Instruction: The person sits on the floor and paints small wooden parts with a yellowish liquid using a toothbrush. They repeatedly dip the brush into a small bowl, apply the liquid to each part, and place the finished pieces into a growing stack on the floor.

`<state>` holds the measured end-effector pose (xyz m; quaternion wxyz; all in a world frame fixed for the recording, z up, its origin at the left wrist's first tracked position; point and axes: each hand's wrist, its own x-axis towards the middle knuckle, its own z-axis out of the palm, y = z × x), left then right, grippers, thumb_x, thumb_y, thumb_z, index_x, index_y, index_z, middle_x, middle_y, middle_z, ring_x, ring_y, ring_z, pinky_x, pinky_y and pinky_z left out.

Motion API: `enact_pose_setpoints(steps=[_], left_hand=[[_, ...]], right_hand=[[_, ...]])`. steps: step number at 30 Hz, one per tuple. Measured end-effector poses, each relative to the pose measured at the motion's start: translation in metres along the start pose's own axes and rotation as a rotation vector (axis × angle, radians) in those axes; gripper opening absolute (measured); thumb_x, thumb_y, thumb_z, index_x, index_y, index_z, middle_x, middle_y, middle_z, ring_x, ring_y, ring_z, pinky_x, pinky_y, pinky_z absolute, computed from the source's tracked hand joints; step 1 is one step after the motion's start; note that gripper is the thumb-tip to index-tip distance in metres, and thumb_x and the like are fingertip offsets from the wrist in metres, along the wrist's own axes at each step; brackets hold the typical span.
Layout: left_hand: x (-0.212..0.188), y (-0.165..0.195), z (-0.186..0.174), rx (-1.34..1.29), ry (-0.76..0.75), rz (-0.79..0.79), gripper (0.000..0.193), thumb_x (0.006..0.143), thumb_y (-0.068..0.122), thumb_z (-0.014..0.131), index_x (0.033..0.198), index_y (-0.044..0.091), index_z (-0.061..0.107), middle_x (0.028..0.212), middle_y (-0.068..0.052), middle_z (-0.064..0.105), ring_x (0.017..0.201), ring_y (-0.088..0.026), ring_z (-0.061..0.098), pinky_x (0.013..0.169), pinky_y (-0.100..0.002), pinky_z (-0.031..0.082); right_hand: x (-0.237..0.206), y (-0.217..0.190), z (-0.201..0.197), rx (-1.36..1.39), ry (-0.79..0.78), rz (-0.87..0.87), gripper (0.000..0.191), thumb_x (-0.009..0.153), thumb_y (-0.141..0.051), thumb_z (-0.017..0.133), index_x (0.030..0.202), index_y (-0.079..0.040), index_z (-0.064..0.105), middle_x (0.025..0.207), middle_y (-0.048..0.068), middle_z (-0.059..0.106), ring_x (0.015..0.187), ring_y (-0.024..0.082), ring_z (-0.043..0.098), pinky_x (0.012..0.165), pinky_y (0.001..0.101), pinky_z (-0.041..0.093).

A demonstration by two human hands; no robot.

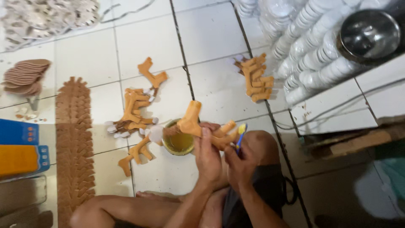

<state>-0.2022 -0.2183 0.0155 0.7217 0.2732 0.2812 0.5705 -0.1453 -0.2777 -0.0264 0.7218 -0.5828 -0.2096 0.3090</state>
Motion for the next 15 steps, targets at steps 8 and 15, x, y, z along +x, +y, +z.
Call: enact_pose_setpoints(steps=[8,15], left_hand=[[-0.013,0.0,0.006,0.057,-0.018,-0.115,0.022,0.109,0.02,0.044,0.114,0.0,0.054,0.121,-0.01,0.056,0.118,-0.018,0.054,0.107,-0.035,0.042],[0.002,0.004,-0.011,-0.022,-0.1,0.07,0.021,0.111,0.013,0.049,0.124,-0.002,0.056,0.119,-0.012,0.06,0.114,-0.021,0.056,0.108,-0.041,0.044]], right_hand=[[-0.004,0.009,0.003,0.357,0.109,0.141,0.008,0.089,0.002,0.069,0.096,0.002,0.067,0.076,-0.006,0.058,0.062,0.004,0.049,0.055,0.022,0.036],[0.011,0.007,-0.007,0.454,0.044,0.087,0.011,0.092,0.003,0.069,0.085,-0.002,0.062,0.064,-0.004,0.048,0.05,0.004,0.036,0.046,0.024,0.025]])
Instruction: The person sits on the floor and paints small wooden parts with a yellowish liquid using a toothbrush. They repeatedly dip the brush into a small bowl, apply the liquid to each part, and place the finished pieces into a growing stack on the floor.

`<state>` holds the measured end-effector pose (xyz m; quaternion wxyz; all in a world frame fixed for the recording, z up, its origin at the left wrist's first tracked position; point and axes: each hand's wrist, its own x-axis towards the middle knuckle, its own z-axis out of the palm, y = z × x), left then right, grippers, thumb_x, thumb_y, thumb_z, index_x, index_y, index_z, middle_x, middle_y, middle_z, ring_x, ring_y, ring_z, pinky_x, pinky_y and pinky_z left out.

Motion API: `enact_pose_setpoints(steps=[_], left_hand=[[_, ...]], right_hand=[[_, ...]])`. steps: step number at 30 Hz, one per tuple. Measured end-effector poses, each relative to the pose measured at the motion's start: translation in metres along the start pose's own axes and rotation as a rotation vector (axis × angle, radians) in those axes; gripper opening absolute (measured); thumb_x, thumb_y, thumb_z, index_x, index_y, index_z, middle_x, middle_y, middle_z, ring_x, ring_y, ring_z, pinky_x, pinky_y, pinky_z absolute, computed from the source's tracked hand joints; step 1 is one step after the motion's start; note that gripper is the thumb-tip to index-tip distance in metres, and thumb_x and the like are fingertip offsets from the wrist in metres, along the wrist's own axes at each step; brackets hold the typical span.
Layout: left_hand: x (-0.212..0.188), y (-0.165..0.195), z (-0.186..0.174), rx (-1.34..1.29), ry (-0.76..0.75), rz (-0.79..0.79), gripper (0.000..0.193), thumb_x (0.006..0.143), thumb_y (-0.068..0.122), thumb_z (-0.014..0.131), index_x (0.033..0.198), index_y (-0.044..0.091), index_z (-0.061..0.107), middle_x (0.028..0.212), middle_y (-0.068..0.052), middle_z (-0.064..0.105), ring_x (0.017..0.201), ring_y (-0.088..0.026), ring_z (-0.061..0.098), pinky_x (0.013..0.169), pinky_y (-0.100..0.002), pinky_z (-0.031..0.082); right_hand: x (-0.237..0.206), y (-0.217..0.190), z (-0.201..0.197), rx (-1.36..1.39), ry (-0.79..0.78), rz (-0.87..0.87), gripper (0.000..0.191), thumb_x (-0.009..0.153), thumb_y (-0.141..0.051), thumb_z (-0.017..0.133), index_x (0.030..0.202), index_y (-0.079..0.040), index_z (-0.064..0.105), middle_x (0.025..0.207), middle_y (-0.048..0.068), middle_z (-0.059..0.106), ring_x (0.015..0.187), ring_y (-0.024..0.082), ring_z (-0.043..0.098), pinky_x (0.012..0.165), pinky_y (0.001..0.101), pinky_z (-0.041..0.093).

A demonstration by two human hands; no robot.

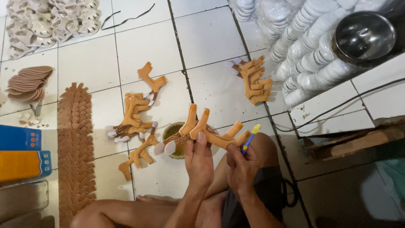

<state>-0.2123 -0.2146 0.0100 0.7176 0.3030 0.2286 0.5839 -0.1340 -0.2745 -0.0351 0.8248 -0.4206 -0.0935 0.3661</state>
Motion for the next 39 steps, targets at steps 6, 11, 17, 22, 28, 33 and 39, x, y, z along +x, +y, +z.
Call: enact_pose_setpoints(steps=[6,11,17,22,28,33,39], left_hand=[[0.005,-0.009,-0.002,0.173,0.078,-0.149,0.033,0.107,0.019,0.052,0.13,-0.004,0.058,0.122,-0.01,0.062,0.112,-0.016,0.06,0.103,-0.036,0.051],[0.024,-0.014,0.001,0.435,0.115,-0.208,0.039,0.102,0.023,0.055,0.131,-0.003,0.06,0.126,-0.009,0.066,0.108,-0.013,0.064,0.095,-0.033,0.055],[0.099,-0.052,-0.013,0.451,-0.05,-0.367,0.024,0.103,0.014,0.065,0.115,-0.008,0.065,0.104,-0.014,0.069,0.092,-0.018,0.067,0.088,-0.035,0.059],[0.156,-0.13,-0.014,0.378,-0.071,-0.426,0.02,0.099,0.013,0.064,0.116,0.002,0.061,0.1,-0.005,0.064,0.089,-0.013,0.063,0.08,-0.034,0.057],[0.227,-0.224,-0.009,0.535,-0.192,-0.567,0.023,0.101,0.018,0.062,0.114,0.0,0.065,0.102,-0.005,0.068,0.091,-0.014,0.065,0.08,-0.033,0.058],[0.258,-0.271,-0.017,0.639,-0.22,-0.616,0.024,0.099,0.019,0.064,0.113,0.0,0.068,0.102,-0.006,0.072,0.09,-0.015,0.068,0.08,-0.033,0.059],[0.266,-0.288,-0.026,0.59,-0.239,-0.664,0.027,0.098,0.02,0.064,0.114,-0.001,0.068,0.102,-0.006,0.072,0.087,-0.015,0.068,0.078,-0.035,0.059]], right_hand=[[0.009,-0.005,-0.009,-0.1,0.046,0.008,0.005,0.088,0.005,0.071,0.092,0.003,0.068,0.069,-0.005,0.053,0.055,0.004,0.039,0.05,0.0233,0.028],[0.025,-0.005,-0.035,-0.192,0.081,-0.068,0.019,0.093,0.003,0.068,0.112,0.004,0.071,0.078,-0.006,0.054,0.062,0.002,0.041,0.054,0.0213,0.029],[0.08,-0.034,-0.097,-0.234,0.162,-0.45,0.032,0.107,-0.014,0.058,0.134,0.003,0.061,0.093,0.003,0.063,0.057,0.003,0.036,0.052,0.0222,0.028],[0.107,-0.02,-0.114,-0.202,0.294,-0.357,0.039,0.107,-0.022,0.054,0.136,0.004,0.057,0.092,0.008,0.062,0.051,0.005,0.037,0.046,0.0219,0.027],[0.136,-0.008,-0.121,-0.201,0.311,-0.333,0.039,0.108,-0.02,0.054,0.138,0.005,0.055,0.093,0.01,0.061,0.055,0.007,0.038,0.051,0.0224,0.031],[0.149,-0.002,-0.129,-0.194,0.303,-0.302,0.041,0.108,-0.021,0.053,0.14,0.005,0.055,0.092,0.011,0.06,0.056,0.009,0.042,0.051,0.0243,0.033],[0.152,0.003,-0.134,-0.206,0.327,-0.271,0.043,0.107,-0.023,0.055,0.14,0.006,0.054,0.093,0.011,0.061,0.057,0.009,0.042,0.051,0.0243,0.033]])
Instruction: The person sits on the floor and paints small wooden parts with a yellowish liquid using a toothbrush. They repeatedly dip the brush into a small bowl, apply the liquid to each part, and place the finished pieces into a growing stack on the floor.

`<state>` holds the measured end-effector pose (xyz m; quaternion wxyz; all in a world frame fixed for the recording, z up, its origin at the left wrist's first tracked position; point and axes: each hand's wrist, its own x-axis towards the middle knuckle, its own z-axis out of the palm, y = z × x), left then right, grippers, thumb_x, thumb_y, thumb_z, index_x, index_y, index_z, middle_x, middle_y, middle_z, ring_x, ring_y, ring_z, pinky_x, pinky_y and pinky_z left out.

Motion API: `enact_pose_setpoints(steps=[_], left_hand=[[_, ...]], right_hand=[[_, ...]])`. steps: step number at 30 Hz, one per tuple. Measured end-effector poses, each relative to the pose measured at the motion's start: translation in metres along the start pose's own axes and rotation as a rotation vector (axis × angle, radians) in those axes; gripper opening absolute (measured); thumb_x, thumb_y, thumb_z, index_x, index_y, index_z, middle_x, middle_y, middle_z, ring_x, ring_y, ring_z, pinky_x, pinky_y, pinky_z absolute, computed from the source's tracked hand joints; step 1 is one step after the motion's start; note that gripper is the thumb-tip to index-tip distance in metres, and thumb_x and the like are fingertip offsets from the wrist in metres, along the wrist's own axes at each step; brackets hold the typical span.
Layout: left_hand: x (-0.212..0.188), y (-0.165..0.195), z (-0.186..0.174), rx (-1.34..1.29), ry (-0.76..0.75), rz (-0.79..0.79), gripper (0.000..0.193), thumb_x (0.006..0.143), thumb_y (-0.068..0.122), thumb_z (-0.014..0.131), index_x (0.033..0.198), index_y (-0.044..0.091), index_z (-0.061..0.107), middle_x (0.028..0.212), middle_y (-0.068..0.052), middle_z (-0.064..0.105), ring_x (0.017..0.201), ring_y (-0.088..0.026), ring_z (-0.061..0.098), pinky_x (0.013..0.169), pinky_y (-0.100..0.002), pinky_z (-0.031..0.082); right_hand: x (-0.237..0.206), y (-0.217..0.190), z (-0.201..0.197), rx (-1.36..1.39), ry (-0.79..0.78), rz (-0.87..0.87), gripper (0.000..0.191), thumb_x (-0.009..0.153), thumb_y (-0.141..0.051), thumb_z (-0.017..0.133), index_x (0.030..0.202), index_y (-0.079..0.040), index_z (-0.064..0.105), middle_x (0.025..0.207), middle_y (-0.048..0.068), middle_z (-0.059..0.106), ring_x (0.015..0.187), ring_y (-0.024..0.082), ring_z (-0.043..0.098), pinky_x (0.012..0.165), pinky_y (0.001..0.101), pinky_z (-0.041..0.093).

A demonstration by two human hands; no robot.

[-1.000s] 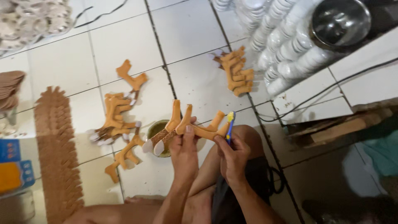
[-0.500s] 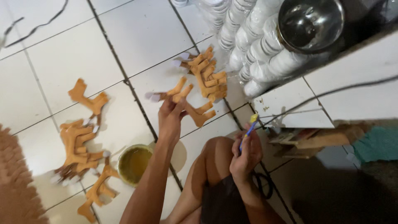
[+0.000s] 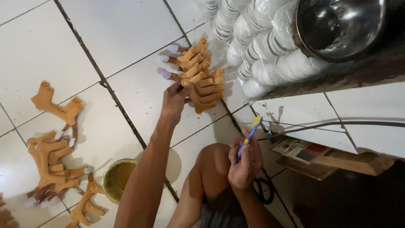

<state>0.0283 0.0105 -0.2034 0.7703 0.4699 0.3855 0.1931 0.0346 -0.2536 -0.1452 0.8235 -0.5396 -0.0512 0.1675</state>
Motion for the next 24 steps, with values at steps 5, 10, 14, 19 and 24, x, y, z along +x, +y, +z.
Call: enact_pose_setpoints(steps=[5,10,14,19,24], left_hand=[[0.0,0.005,0.0,0.026,-0.014,-0.029,0.028,0.098,0.022,0.066,0.115,0.0,0.069,0.101,-0.005,0.072,0.088,-0.014,0.068,0.08,-0.034,0.06],[0.007,0.007,0.002,0.042,-0.034,-0.046,0.027,0.097,0.022,0.067,0.112,-0.001,0.07,0.099,-0.006,0.073,0.084,-0.016,0.069,0.078,-0.034,0.059],[0.014,0.008,0.001,0.112,-0.012,-0.038,0.027,0.094,0.019,0.068,0.112,-0.001,0.07,0.097,-0.007,0.073,0.084,-0.016,0.069,0.075,-0.033,0.058],[0.016,0.009,0.001,0.104,-0.001,-0.067,0.025,0.096,0.022,0.07,0.107,0.0,0.07,0.091,-0.004,0.07,0.078,-0.013,0.063,0.072,-0.031,0.056],[0.018,0.012,0.004,0.168,-0.003,-0.068,0.023,0.094,0.02,0.073,0.1,-0.002,0.07,0.083,-0.004,0.064,0.07,-0.012,0.059,0.064,-0.031,0.057]], right_hand=[[0.001,-0.002,0.001,-0.012,-0.02,0.003,0.043,0.108,-0.024,0.055,0.139,0.005,0.055,0.093,0.012,0.063,0.058,0.01,0.042,0.053,0.0245,0.033],[0.004,-0.003,0.003,-0.047,-0.011,-0.002,0.041,0.108,-0.024,0.054,0.136,0.005,0.059,0.09,0.012,0.064,0.057,0.01,0.043,0.052,0.0244,0.033],[0.006,-0.002,0.004,-0.042,-0.02,-0.002,0.041,0.108,-0.024,0.054,0.136,0.005,0.06,0.089,0.012,0.064,0.058,0.01,0.043,0.052,0.0248,0.034],[0.009,-0.002,0.004,-0.049,-0.013,0.024,0.039,0.108,-0.024,0.052,0.134,0.004,0.06,0.089,0.012,0.064,0.058,0.01,0.044,0.052,0.0251,0.035],[0.011,-0.003,0.005,-0.07,-0.05,-0.009,0.037,0.109,-0.023,0.051,0.133,0.004,0.062,0.084,0.012,0.062,0.057,0.009,0.044,0.051,0.025,0.035]])
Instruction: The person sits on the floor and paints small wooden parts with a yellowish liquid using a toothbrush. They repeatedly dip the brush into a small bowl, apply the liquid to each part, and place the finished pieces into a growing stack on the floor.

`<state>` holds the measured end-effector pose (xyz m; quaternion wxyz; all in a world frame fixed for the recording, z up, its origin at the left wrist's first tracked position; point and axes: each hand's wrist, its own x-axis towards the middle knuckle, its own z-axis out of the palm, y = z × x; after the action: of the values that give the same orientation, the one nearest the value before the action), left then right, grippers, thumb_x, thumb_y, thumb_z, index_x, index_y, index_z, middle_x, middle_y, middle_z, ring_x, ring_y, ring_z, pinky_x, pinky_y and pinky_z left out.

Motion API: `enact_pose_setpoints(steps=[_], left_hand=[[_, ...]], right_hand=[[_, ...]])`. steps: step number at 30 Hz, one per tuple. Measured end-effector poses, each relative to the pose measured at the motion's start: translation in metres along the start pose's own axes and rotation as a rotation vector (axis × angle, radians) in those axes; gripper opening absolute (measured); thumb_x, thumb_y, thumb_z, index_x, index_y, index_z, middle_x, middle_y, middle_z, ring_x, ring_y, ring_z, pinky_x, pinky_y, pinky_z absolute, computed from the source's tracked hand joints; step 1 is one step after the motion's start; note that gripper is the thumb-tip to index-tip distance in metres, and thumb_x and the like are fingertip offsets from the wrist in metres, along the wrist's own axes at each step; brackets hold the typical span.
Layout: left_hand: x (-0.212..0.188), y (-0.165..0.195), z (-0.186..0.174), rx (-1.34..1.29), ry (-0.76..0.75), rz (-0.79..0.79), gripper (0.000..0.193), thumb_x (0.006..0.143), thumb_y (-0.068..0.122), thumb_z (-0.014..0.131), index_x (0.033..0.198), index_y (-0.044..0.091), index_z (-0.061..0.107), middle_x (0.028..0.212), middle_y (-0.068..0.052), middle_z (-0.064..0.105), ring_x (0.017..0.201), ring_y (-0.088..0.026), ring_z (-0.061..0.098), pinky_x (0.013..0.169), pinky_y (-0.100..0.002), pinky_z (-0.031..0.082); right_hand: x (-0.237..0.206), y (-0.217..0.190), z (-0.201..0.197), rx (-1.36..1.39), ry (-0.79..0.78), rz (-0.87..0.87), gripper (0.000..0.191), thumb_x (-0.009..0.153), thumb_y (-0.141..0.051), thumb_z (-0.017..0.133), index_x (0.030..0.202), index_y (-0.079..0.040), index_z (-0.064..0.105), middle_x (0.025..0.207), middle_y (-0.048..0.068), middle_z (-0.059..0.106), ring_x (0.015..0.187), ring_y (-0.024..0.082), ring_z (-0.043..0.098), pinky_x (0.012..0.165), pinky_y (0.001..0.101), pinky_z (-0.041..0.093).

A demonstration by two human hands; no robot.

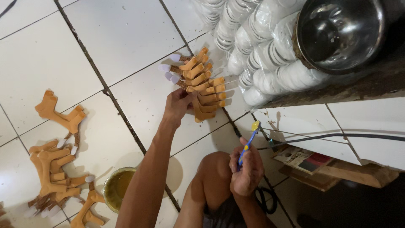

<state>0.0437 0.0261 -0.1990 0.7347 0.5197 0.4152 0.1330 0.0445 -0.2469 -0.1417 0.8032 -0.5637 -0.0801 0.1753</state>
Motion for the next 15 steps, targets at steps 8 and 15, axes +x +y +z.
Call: enact_pose_setpoints(steps=[8,15], left_hand=[[-0.002,0.005,0.005,0.017,0.135,-0.007,0.029,0.089,0.017,0.075,0.106,-0.005,0.066,0.091,-0.008,0.071,0.074,-0.014,0.065,0.066,-0.03,0.058],[0.0,-0.01,0.008,-0.053,0.169,0.071,0.033,0.089,0.01,0.073,0.114,-0.009,0.067,0.095,-0.011,0.074,0.078,-0.014,0.068,0.069,-0.029,0.058]], right_hand=[[0.0,0.001,0.001,0.021,0.034,0.039,0.037,0.109,-0.023,0.05,0.132,0.004,0.062,0.082,0.01,0.06,0.058,0.01,0.044,0.052,0.0247,0.035],[0.001,0.0,0.001,-0.003,0.031,0.049,0.033,0.108,-0.019,0.052,0.129,0.004,0.064,0.083,0.009,0.06,0.057,0.01,0.044,0.052,0.0252,0.036]])
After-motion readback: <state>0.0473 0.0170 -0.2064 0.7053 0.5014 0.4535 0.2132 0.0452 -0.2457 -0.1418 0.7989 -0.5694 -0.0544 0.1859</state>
